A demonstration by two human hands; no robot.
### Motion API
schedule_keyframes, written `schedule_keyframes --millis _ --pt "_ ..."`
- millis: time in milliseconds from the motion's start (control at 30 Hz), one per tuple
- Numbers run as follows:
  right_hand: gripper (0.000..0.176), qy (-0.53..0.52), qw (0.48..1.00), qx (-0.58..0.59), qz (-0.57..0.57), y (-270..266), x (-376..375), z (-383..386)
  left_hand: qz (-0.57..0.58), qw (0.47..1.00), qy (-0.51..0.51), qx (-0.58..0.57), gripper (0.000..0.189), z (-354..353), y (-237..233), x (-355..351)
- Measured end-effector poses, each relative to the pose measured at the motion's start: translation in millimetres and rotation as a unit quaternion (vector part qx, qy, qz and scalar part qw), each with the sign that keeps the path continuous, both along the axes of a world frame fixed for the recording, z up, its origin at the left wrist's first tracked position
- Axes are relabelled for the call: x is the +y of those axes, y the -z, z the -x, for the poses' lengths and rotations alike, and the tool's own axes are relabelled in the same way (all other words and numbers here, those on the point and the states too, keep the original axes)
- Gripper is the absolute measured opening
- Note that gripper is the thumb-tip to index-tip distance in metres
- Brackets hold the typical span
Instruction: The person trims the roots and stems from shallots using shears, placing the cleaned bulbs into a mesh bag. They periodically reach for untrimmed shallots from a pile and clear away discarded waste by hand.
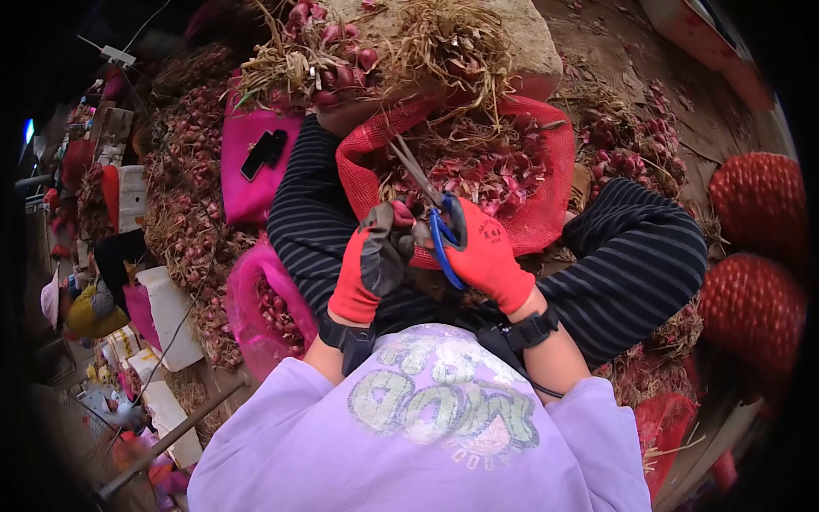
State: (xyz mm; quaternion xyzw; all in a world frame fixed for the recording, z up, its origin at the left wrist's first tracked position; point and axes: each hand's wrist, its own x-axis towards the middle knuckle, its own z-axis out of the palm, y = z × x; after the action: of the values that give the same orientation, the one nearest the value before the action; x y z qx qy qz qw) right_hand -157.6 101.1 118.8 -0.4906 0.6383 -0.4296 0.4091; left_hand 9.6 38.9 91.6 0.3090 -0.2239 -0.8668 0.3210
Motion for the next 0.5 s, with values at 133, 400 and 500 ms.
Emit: schedule_keyframes --millis 133,400,500 --pt "0.046 -0.044 0.989 0.143 -0.005 -1 6 0 0.044 0.988 -0.137 -0.05 0.012 -5 -6 -17" --pt "0.047 -0.079 0.973 0.216 -0.011 -11 8 1 0.32 0.903 -0.161 -0.238 0.029 -17 16 -15" --pt "0.045 -0.08 0.97 0.231 -0.002 -8 9 4 0.327 0.894 -0.16 -0.261 0.029 -15 12 -14"
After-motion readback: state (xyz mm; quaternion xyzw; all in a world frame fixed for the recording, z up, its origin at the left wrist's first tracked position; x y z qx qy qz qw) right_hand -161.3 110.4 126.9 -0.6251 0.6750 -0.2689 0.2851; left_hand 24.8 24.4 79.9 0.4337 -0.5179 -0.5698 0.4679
